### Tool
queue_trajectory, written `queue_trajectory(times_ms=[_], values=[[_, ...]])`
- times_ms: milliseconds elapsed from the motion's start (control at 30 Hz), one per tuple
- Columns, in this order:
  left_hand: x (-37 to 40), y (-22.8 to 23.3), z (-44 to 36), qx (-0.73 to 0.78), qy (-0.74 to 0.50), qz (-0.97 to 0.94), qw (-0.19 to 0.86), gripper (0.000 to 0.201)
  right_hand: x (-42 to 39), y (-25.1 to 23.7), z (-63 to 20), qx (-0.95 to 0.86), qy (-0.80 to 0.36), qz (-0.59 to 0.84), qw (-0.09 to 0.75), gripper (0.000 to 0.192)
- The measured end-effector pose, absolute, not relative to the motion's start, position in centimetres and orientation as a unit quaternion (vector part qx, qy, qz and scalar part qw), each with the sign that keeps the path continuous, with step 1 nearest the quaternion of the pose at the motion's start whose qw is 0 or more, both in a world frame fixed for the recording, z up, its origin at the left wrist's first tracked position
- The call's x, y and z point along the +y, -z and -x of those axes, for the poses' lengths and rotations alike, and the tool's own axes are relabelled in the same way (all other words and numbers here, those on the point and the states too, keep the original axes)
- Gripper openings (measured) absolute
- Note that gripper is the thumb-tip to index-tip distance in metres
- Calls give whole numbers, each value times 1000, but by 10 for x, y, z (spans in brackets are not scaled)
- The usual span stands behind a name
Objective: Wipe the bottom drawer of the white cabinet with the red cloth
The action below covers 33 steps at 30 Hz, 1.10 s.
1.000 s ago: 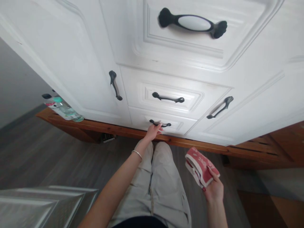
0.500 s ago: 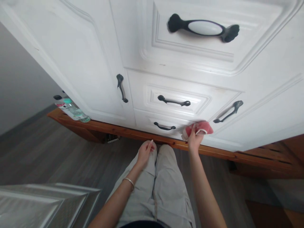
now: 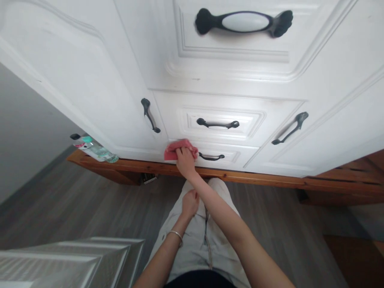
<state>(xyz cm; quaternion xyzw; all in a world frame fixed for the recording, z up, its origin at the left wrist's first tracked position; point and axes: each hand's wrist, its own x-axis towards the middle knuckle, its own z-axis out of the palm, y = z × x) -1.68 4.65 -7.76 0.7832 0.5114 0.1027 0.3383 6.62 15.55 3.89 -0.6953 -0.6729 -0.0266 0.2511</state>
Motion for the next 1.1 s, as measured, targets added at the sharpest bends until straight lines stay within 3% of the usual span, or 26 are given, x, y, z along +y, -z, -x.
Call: queue_trajectory(times_ms=[300,633,867,1100], values=[[45,75,18,501,-118,-792,329,32,134,13,-89,-729,29,668,143,34],[43,76,21,493,-143,-787,341,41,22,42,-240,-635,80,756,135,35],[39,74,14,494,-132,-795,326,31,8,12,-272,-635,138,737,185,26],[36,74,16,497,-121,-801,309,29,20,-46,-275,-637,161,704,270,32]])
